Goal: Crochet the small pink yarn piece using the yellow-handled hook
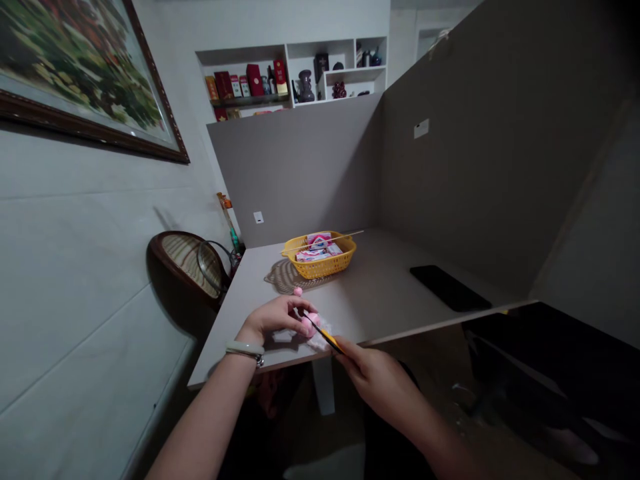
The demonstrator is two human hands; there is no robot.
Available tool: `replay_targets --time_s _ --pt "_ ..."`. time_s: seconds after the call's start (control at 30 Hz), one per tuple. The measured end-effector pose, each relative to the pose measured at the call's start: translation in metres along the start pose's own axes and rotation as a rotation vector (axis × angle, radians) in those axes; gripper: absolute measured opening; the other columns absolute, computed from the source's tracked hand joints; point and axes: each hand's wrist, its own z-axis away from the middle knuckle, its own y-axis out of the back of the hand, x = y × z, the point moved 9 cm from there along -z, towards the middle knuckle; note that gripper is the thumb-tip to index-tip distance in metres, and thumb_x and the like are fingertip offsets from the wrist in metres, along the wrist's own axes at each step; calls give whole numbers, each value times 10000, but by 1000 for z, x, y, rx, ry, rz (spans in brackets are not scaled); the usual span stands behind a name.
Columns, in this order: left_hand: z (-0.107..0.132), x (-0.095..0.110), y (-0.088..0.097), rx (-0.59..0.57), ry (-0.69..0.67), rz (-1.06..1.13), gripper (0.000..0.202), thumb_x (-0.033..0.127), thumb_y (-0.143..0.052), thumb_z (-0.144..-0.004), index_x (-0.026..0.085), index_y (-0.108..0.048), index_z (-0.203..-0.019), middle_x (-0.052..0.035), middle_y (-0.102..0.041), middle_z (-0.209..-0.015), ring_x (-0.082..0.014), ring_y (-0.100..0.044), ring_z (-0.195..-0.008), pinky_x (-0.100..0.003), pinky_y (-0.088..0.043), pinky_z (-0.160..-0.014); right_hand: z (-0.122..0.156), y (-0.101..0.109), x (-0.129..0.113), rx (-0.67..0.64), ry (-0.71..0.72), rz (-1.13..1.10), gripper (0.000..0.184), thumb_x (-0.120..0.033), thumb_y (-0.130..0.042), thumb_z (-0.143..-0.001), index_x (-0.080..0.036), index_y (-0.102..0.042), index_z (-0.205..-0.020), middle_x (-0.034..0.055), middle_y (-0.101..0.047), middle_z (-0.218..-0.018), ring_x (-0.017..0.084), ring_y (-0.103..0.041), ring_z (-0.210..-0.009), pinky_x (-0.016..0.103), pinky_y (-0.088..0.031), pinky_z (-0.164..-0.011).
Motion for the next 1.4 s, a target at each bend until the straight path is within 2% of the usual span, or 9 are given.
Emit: replay_targets --time_s 0.17,0.4,0.6,0.83,0.97,1.07,1.27,1.4 --pt "-1 1 -2 -14 -15 -34 534 286 -863 -549 162 -724 -1049 -9 -618 -810 -123 -507 -732 -250 -398 -668 18 3 8 -36 -47 -20 440 -333 -382 -970 -309 -574 -1366 39 -764 -964 215 -709 -849 252 -437 -681" --pt "-1 -2 -1 -4 3 -6 535 268 -857 -544 165 -720 -1051 -20 -637 -872 -136 -536 -773 -272 -415 -722 -5 3 -5 -1 7 20 413 -329 -400 -976 -309 -603 -1335 44 -763 -988 213 -706 -846 247 -425 -683" --pt "-1 1 0 -15 -14 -65 526 280 -858 -551 169 -729 -1049 -5 -616 -821 -138 -522 -766 -278 -414 -726 19 4 11 -39 -43 -44 451 -327 -391 -969 -322 -553 -1389 32 -763 -983 222 -709 -869 259 -444 -697" --pt "-2 -3 -2 -22 2 18 539 259 -858 -555 156 -703 -1061 -34 -647 -905 -151 -565 -810 -280 -440 -732 -4 4 -7 -2 -4 24 414 -326 -390 -975 -293 -610 -1324 52 -764 -978 222 -708 -851 259 -420 -674" --pt "-1 -6 3 8 30 -36 552 264 -870 -548 149 -713 -1065 -4 -615 -825 -116 -506 -720 -254 -394 -661 13 1 3 -25 -17 -51 429 -329 -385 -975 -316 -582 -1356 37 -759 -1034 208 -705 -903 247 -433 -701" --pt "-1 -5 3 9 32 -51 556 249 -869 -530 163 -720 -1058 10 -611 -814 -118 -497 -725 -252 -385 -672 23 1 8 -33 -49 -42 451 -310 -375 -976 -315 -549 -1392 31 -765 -994 207 -711 -855 251 -429 -676" --pt "0 -7 -1 -14 58 40 528 218 -843 -537 166 -701 -1043 -5 -636 -872 -145 -549 -791 -272 -425 -733 -3 4 -11 27 8 18 397 -287 -400 -979 -290 -606 -1318 47 -762 -974 211 -711 -853 242 -410 -662" --pt "0 -8 5 28 52 25 551 213 -866 -510 171 -715 -1038 -13 -631 -883 -144 -533 -796 -258 -414 -705 8 3 -6 18 5 4 408 -281 -406 -982 -309 -577 -1351 29 -763 -946 205 -711 -837 241 -401 -653"
